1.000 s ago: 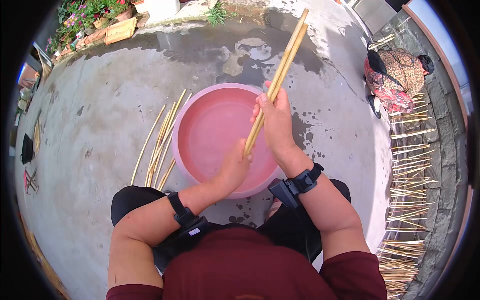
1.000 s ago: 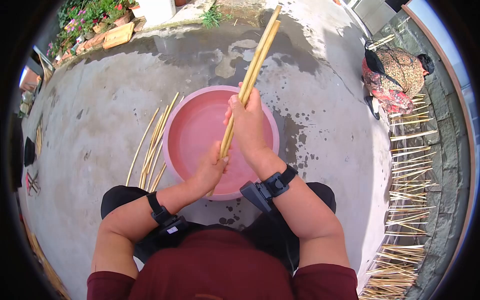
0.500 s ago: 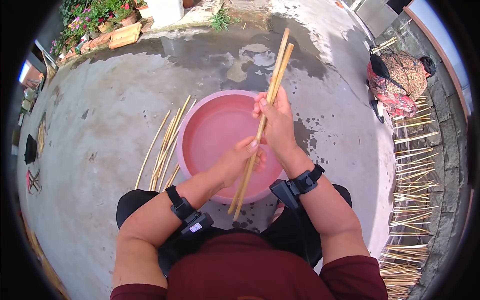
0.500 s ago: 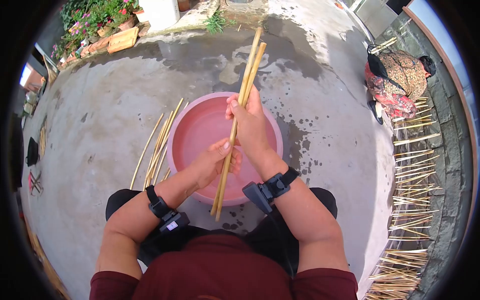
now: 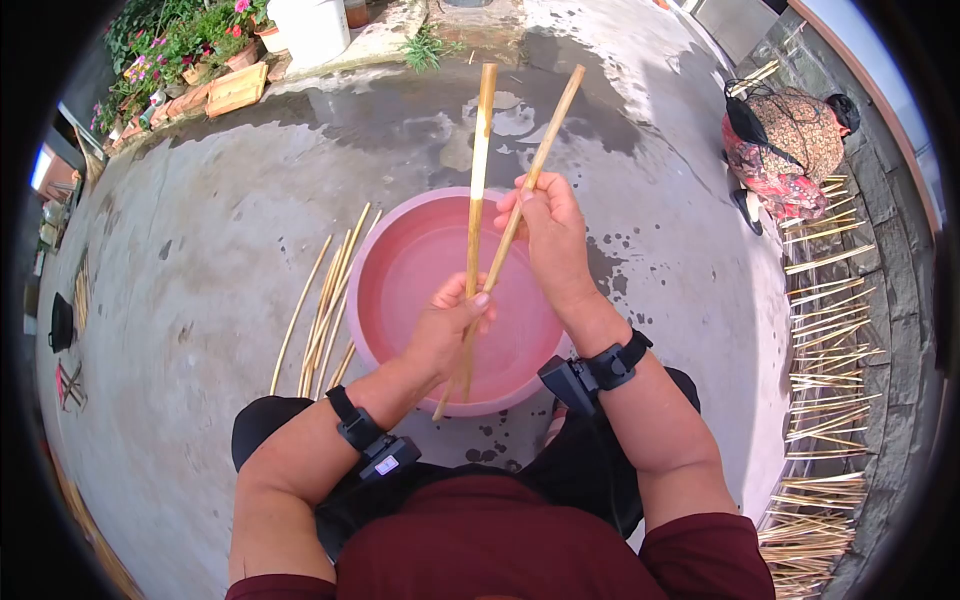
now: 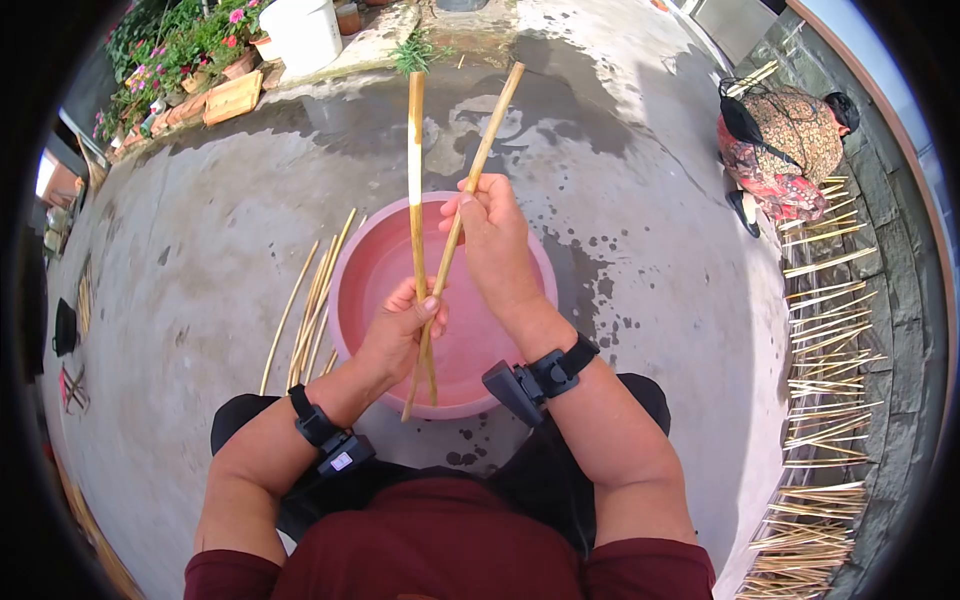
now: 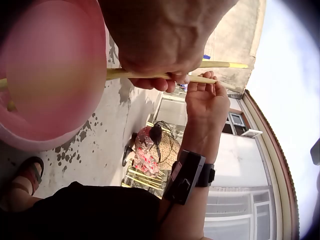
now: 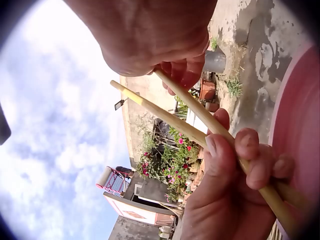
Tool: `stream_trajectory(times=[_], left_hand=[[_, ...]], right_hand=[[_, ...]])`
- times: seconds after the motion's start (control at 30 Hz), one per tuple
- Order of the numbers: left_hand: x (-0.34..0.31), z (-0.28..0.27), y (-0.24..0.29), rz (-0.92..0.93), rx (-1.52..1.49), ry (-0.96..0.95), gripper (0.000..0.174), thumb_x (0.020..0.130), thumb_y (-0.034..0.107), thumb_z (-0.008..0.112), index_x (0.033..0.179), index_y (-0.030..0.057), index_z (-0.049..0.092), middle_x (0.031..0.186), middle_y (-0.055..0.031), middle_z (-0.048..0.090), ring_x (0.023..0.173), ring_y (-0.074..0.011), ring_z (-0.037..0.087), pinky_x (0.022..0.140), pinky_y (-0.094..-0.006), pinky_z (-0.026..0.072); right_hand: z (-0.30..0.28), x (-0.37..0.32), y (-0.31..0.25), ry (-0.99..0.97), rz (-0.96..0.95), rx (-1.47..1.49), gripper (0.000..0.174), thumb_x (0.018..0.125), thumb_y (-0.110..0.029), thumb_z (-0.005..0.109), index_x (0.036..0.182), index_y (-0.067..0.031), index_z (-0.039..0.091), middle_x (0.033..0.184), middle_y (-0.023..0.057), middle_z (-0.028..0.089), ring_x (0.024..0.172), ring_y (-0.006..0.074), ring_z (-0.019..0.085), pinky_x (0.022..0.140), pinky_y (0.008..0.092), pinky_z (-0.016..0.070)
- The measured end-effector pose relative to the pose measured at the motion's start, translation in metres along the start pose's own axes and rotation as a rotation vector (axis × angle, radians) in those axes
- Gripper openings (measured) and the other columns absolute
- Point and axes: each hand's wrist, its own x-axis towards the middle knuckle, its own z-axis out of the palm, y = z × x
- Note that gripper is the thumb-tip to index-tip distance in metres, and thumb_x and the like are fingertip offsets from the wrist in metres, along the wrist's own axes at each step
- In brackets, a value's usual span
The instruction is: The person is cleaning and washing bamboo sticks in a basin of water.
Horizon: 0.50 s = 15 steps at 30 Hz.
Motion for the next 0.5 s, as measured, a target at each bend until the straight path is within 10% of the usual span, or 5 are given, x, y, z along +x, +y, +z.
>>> stream_trajectory(times=[0.17,0.37,0.5], left_hand=[[-0.006,0.007,-0.001,0.045,0.059,0.040,0.017,0.089,0.006,0.058,0.106,0.0078,0.055,0.076,-0.0019,0.055,0.065,-0.0087,0.049,0.061,-0.0216,0.0405],[-0.013,0.019,-0.011,0.015,0.009,0.037,0.018,0.087,0.003,0.059,0.104,0.0077,0.054,0.075,-0.0025,0.054,0.064,-0.0102,0.049,0.061,-0.0220,0.0416],[-0.009,0.003,-0.018,-0.003,0.034,0.041,0.020,0.086,0.002,0.059,0.105,0.0076,0.053,0.077,-0.0021,0.054,0.065,-0.0104,0.049,0.061,-0.0221,0.0427]], right_hand=[[0.002,-0.003,-0.007,0.097,-0.129,0.094,0.022,0.099,-0.020,0.040,0.108,-0.0003,0.045,0.074,0.0047,0.053,0.062,0.0122,0.057,0.057,0.0241,0.0483],[-0.023,0.004,-0.037,-0.029,0.172,0.001,0.036,0.100,-0.034,0.036,0.113,-0.0013,0.045,0.067,0.0038,0.053,0.054,0.0132,0.055,0.056,0.0227,0.0465],[-0.025,0.014,-0.018,0.064,0.063,0.111,0.036,0.098,-0.020,0.043,0.127,-0.0003,0.039,0.075,0.0051,0.056,0.058,0.0134,0.056,0.059,0.0250,0.0487]])
